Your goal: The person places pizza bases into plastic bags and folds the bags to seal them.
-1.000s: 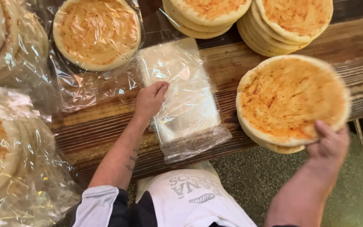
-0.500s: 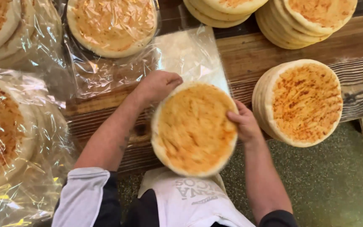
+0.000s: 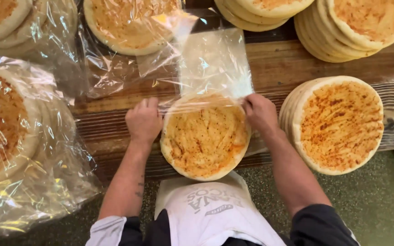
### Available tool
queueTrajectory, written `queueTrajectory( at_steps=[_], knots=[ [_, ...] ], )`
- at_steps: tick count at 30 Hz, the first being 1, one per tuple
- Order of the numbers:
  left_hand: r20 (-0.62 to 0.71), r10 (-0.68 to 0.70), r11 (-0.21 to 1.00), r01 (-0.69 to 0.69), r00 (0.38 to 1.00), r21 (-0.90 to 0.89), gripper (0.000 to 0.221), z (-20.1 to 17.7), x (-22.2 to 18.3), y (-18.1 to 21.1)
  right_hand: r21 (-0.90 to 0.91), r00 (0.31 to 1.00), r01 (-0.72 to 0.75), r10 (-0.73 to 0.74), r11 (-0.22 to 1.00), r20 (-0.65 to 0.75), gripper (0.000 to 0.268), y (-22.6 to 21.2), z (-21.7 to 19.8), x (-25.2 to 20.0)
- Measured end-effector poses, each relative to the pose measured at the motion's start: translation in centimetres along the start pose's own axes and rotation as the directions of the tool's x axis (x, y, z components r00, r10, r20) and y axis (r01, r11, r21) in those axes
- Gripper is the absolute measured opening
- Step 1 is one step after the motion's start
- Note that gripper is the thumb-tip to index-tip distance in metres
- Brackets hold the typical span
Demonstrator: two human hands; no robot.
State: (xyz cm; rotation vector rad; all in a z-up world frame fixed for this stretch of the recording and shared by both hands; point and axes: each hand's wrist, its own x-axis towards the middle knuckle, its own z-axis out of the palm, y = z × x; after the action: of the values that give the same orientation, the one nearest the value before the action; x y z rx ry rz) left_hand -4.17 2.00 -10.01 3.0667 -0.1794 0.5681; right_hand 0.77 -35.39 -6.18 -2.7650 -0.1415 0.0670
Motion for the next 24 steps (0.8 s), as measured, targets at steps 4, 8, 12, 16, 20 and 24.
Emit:
queueTrajectory(
  at_steps=[4,8,12,16,20,24],
  knots=[
    [0.342,-0.200,0.977,0.215,0.918,-0.005,0.022,-3.4,-4.4,1.1,-0.074,0.991,0.081,-0.072,0.994,0.114,0.015,2.6,-0.2,-4.9],
    [0.205,-0.129,0.990,0.115,0.970,0.079,0.008,-5.1,-9.0,2.0,-0.063,0.956,-0.069,0.084,0.996,0.280,0.020,2.1,-0.8,-10.4],
    [0.296,-0.215,0.976,0.213,0.931,0.039,0.010,-6.7,-14.1,3.1,0.010,0.846,-0.109,0.088,0.994,0.526,0.018,0.7,-1.1,-15.5],
    [0.726,-0.175,0.864,0.457,0.665,-0.210,0.016,-10.7,-14.2,4.6,0.334,0.724,-0.445,0.115,0.831,0.680,0.014,-1.0,-4.2,-16.0],
    [0.691,-0.229,0.649,0.636,0.686,-0.417,0.019,-16.1,-10.1,4.6,0.542,0.982,-0.071,-0.035,0.837,0.183,0.013,-4.0,-8.0,-14.0],
    [0.619,-0.215,0.581,0.608,0.756,-0.541,0.019,-21.0,-5.5,5.2,0.170,0.903,0.422,-0.429,0.890,0.003,0.087,-8.6,-7.3,-10.0]
  ],
)
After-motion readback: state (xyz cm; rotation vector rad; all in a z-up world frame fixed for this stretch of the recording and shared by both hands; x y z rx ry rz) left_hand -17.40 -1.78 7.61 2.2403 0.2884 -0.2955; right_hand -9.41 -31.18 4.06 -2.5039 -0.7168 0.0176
